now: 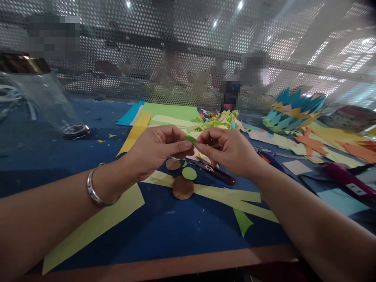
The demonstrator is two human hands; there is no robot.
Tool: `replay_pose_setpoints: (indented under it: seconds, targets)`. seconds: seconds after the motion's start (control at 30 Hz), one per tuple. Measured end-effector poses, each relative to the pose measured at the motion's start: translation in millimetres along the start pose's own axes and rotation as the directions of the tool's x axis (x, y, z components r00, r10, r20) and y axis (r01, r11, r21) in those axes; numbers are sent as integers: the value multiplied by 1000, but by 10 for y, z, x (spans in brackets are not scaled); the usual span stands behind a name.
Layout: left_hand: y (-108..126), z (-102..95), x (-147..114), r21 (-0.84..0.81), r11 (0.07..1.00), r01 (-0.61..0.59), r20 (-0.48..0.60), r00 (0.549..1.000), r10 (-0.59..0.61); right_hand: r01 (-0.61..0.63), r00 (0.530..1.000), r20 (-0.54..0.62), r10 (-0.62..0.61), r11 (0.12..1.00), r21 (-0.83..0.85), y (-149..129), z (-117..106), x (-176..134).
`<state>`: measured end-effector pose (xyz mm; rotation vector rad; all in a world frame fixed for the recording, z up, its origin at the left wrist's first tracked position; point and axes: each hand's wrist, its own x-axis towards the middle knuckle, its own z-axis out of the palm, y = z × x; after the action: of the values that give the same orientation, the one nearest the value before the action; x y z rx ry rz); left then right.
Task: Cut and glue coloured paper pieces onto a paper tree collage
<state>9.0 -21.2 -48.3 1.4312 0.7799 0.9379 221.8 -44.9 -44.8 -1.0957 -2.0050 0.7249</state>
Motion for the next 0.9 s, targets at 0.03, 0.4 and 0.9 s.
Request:
replay_pose_setpoints:
  seconds: [0.03,0.4,0.9]
  targets:
    - [-3,-17,13,13,1000,-15,-30,999,15,0,1000,-7,0,999,-36,5,-21,5]
    - [-42,-93,73,134,991,-11,-99,995,25,-1,906,328,270,773,-634,63,-145,-10]
    - [-65,18,5,-11,979,205,67,977,-204,-39,997,41,62,910,-413,61,-57,24]
